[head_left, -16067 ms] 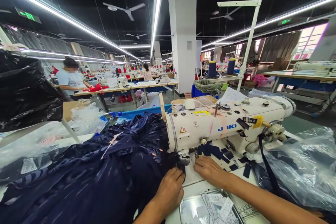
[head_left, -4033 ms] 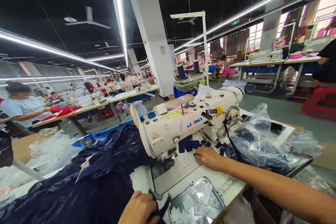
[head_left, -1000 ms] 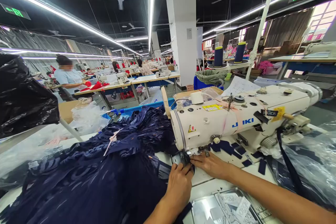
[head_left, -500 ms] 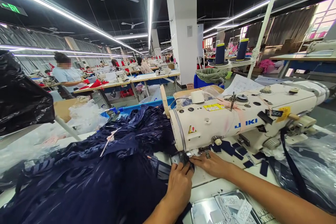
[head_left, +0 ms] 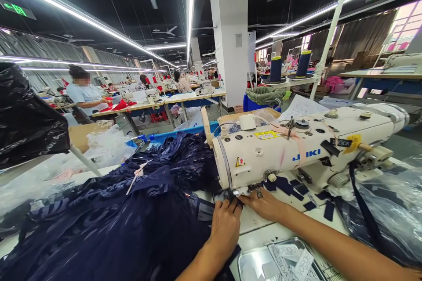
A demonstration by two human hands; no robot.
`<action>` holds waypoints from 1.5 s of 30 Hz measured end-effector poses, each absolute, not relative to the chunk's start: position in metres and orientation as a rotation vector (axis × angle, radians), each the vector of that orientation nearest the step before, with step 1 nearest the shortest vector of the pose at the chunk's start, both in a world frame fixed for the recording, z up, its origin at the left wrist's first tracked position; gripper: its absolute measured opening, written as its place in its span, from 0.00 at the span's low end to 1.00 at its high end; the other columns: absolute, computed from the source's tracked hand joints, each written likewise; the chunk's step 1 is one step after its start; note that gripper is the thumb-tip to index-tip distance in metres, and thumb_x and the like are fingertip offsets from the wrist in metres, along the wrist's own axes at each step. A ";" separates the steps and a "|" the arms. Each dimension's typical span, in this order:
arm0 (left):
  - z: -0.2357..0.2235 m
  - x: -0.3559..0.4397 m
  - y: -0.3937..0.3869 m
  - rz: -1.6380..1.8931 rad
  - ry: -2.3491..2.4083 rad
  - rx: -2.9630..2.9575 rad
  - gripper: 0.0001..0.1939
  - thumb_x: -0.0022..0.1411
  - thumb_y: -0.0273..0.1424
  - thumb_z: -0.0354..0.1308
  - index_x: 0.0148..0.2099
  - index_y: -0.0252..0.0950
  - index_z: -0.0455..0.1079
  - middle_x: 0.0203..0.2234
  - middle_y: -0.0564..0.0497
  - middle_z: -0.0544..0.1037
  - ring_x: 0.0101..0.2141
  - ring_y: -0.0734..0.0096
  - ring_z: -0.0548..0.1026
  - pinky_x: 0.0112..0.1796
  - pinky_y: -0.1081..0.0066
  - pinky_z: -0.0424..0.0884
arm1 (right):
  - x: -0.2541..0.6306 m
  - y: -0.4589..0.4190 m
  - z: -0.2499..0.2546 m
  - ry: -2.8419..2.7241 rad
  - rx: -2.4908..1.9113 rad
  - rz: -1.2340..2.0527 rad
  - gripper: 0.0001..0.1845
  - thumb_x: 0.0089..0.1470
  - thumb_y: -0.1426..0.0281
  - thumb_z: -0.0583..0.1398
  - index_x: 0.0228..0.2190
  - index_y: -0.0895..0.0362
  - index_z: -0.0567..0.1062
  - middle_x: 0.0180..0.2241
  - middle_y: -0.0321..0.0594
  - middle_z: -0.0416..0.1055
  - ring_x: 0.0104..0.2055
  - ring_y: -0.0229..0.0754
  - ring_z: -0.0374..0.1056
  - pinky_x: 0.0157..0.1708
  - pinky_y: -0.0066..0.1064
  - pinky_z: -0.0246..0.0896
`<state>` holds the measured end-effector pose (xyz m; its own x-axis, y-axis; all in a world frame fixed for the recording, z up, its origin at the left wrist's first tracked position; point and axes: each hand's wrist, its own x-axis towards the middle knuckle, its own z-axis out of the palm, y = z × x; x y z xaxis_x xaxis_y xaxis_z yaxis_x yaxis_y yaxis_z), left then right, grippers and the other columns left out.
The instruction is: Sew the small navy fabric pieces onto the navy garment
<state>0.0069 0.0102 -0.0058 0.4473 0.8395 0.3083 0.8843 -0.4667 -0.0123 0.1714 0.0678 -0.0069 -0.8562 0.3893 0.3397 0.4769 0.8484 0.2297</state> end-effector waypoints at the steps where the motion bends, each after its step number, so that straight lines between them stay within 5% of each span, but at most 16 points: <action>1: -0.007 0.007 0.011 -0.412 -1.501 -2.505 0.14 0.55 0.20 0.48 0.41 0.36 0.69 0.40 0.50 0.74 0.35 0.64 0.69 0.38 0.63 0.62 | 0.171 0.068 -0.007 -2.729 -0.661 -0.453 0.28 0.44 0.87 0.49 0.46 0.59 0.69 0.37 0.47 0.73 0.40 0.46 0.68 0.38 0.36 0.62; 12: -0.005 -0.009 0.008 -0.682 -1.438 -2.611 0.18 0.52 0.16 0.48 0.40 0.39 0.70 0.38 0.52 0.76 0.37 0.65 0.69 0.38 0.62 0.60 | 0.172 0.068 -0.005 -2.516 -0.618 -0.345 0.17 0.55 0.77 0.47 0.34 0.59 0.75 0.29 0.44 0.73 0.32 0.43 0.68 0.34 0.33 0.61; 17: 0.011 -0.024 0.015 -0.689 -1.556 -2.708 0.22 0.47 0.12 0.45 0.37 0.38 0.71 0.31 0.51 0.77 0.38 0.63 0.70 0.39 0.60 0.61 | 0.169 0.058 -0.010 -2.577 -0.675 -0.219 0.12 0.54 0.74 0.52 0.36 0.58 0.74 0.35 0.45 0.72 0.33 0.43 0.68 0.34 0.34 0.62; 31: 0.010 -0.019 0.003 -0.381 -1.537 -2.662 0.22 0.50 0.15 0.49 0.46 0.36 0.68 0.40 0.45 0.70 0.42 0.60 0.65 0.41 0.59 0.63 | 0.175 0.068 -0.022 -2.464 -0.646 0.310 0.14 0.56 0.73 0.51 0.39 0.55 0.74 0.37 0.41 0.72 0.37 0.40 0.68 0.38 0.31 0.62; 45: 0.004 -0.026 0.004 -0.352 -1.430 -2.720 0.23 0.52 0.18 0.49 0.50 0.36 0.65 0.48 0.47 0.70 0.50 0.59 0.63 0.51 0.50 0.50 | 0.166 0.049 -0.004 -2.648 -0.652 -0.309 0.12 0.53 0.79 0.50 0.34 0.60 0.72 0.34 0.45 0.69 0.31 0.42 0.66 0.27 0.30 0.62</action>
